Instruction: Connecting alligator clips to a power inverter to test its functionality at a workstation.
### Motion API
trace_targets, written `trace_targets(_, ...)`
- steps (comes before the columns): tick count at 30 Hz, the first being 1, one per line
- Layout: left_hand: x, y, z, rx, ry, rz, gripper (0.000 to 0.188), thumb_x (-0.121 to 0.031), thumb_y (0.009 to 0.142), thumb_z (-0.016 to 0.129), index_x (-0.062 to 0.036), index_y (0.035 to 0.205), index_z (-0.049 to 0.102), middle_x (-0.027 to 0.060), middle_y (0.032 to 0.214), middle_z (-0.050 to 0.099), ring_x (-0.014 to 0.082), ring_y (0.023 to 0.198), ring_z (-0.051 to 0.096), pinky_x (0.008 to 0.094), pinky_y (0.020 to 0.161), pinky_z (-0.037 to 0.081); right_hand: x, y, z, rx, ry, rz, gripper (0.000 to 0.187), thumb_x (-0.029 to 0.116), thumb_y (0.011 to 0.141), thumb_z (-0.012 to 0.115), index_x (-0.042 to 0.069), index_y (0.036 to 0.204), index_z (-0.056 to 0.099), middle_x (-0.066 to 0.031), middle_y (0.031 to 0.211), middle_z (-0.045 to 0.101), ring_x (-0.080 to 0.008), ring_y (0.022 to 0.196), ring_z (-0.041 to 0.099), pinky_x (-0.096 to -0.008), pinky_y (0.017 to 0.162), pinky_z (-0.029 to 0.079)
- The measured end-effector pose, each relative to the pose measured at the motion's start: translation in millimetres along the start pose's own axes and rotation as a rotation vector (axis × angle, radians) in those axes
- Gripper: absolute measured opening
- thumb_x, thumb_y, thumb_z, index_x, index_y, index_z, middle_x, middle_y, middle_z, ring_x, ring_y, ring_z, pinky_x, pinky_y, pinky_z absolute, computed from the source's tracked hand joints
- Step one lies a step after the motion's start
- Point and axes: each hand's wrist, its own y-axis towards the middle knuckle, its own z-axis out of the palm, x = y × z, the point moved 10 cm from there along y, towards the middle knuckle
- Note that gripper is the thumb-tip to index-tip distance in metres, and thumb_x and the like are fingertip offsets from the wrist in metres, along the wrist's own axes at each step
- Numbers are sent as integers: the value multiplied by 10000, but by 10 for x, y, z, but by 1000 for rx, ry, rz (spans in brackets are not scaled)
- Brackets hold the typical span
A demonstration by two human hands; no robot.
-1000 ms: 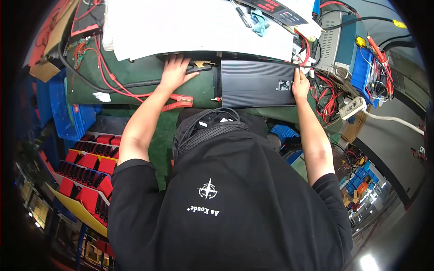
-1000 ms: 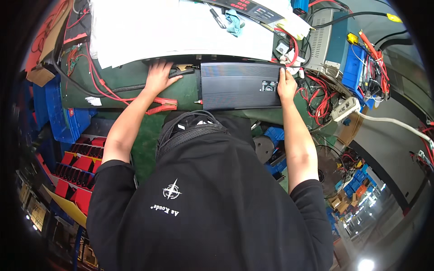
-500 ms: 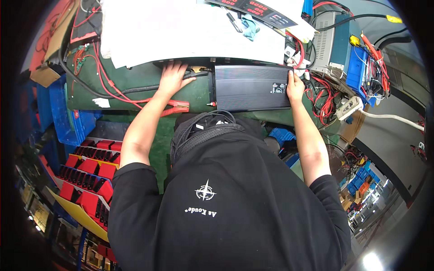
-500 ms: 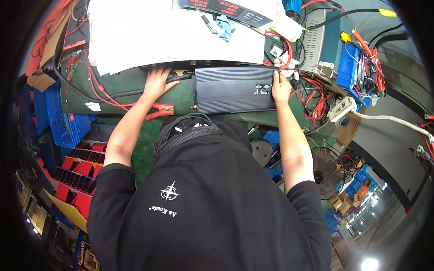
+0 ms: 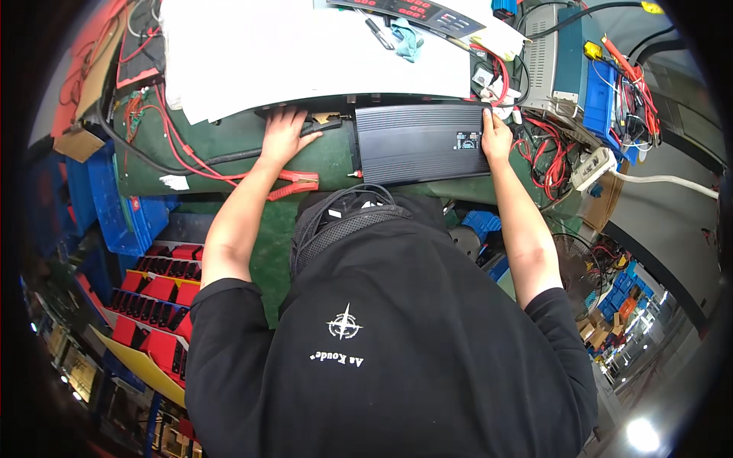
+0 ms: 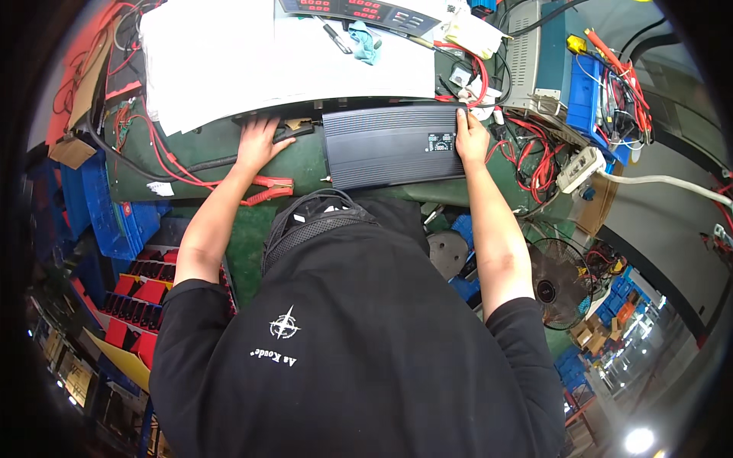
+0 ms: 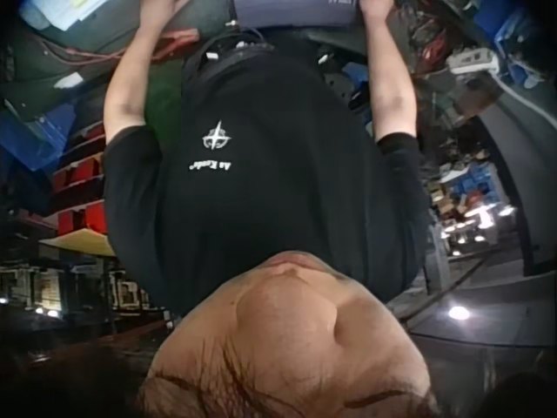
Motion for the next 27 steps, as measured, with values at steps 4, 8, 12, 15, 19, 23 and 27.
trace_targets(4,10,16,34,49,-53,-21,671,-588,804,825,-81,1227,705,133,1203,651,392,1196,570,536,1017,485,-29,-25,-13,-13,16,4,502,490,1071,584,55,1256,750,-237,1078,775,-337,1025,763,-394,930,548)
trace_targets(8,3,-15,27,49,-57,-17,673,-592,808,819,-83,1232,701,136,1189,654,391,1186,577,530,1012,487,27,-34,-12,4,10,-12,504,493,1071,583,55,1257,750,-237,1076,775,-339,1027,761,-398,930,548)
trace_targets(12,11,7,51,42,-23,-14,676,-594,808,817,-86,1239,700,134,1190,656,391,1177,584,526,1003,492,-1,-26,-21,-4,-7,30,519,510,1066,586,56,1255,751,-239,1063,774,-341,1014,760,-403,927,547)
trace_targets(15,30,10,77,60,-44,-29,678,-602,808,813,-88,1237,702,133,1192,657,393,1181,587,524,1000,497,-1,-16,-5,4,-9,44,527,520,1063,586,57,1249,753,-240,1046,775,-345,1003,760,-405,921,547)
trace_targets(19,10,-1,49,58,-24,-35,681,-608,810,808,-89,1238,704,134,1201,658,396,1199,584,526,997,503,-8,1,5,-8,-14,19,527,522,1062,588,55,1241,755,-237,1023,776,-340,984,760,-407,915,546)
trace_targets(23,-18,6,10,2,-16,-12,668,-617,793,803,-94,1197,701,127,1171,632,367,1168,573,511,973,499,-49,-5,-12,-14,-30,33,509,495,1069,591,45,1242,754,-227,1040,782,-304,971,762,-395,918,545)
trace_targets(27,-10,-5,21,-3,-36,-1,663,-614,794,806,-92,1188,701,119,1163,638,367,1150,582,520,969,502,-57,-6,9,-26,24,-5,486,457,1076,597,23,1231,752,-219,1035,787,-258,955,754,-377,916,544)
